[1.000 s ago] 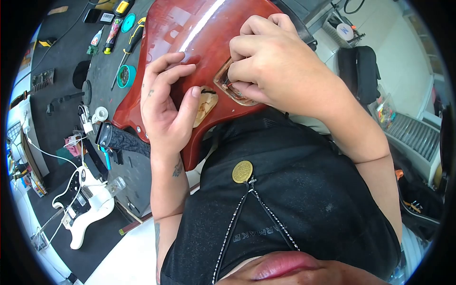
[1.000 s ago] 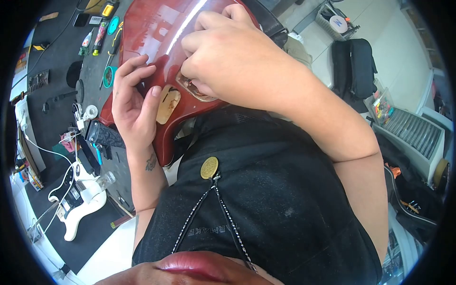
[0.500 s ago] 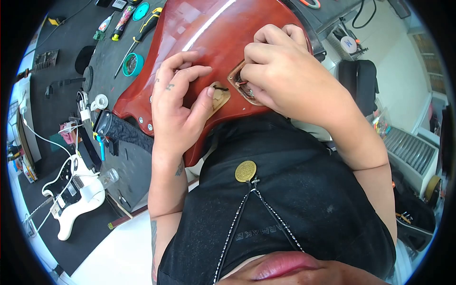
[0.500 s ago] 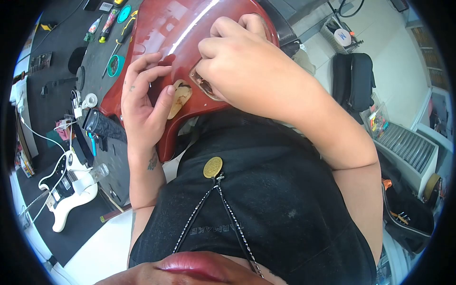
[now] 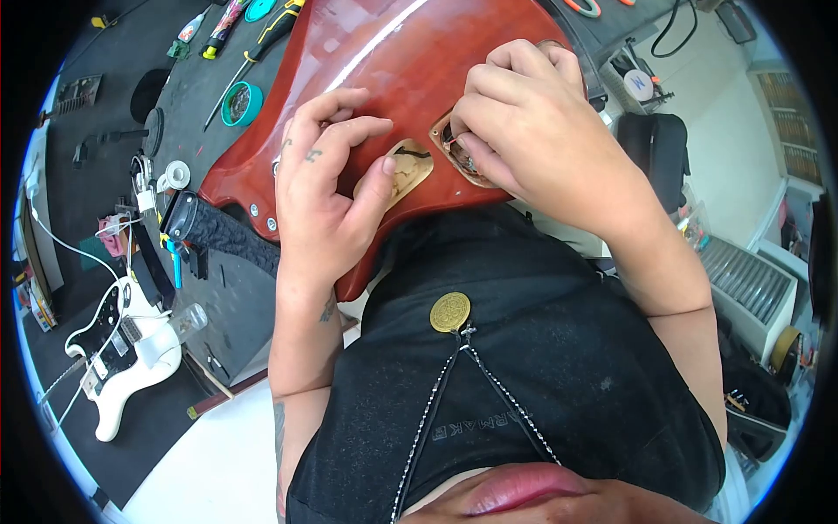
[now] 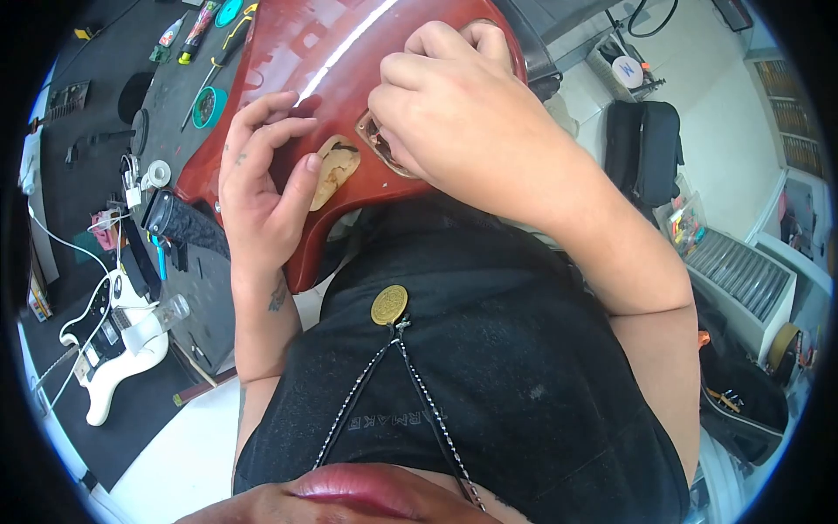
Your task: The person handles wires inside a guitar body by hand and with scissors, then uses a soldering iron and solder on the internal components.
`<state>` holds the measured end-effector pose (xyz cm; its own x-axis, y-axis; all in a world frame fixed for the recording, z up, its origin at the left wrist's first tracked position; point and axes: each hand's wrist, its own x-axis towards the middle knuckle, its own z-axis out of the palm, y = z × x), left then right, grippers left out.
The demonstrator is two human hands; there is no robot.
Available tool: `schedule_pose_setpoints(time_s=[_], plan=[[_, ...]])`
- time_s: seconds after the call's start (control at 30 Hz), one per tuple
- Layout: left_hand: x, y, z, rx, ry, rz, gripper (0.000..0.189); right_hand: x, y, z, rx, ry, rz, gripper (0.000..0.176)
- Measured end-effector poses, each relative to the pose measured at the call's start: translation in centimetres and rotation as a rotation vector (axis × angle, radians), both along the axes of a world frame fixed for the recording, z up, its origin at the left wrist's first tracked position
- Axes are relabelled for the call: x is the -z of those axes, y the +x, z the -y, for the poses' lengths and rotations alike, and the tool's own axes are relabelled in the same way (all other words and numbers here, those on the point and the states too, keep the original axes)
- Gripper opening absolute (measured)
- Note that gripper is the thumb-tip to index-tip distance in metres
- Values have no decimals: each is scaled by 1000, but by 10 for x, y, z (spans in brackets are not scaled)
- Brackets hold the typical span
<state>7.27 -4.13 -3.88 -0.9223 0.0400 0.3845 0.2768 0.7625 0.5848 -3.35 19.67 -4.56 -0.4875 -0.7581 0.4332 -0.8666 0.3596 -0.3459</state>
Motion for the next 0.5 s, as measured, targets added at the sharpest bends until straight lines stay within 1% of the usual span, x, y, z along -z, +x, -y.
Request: schedule_pose_setpoints(time_s=[0.03,0.13,0.23,0.33,0.5], plan=[[1,0,0,-2,5,5,31,0,1,0,1,-1,18,16],[-3,0,-2,1,-55,8,31,0,1,-1,0,-19,24,15],[-4,0,-3,-7,-68,14,30,-10,1,1,-8,11,3,15],[-5,0,-4,-12,-76,16,31,-11,4,3,49,-21,-11,16],[-3,0,-5,-7,-84,25,31,-8,3,2,33,-40,-8,17]])
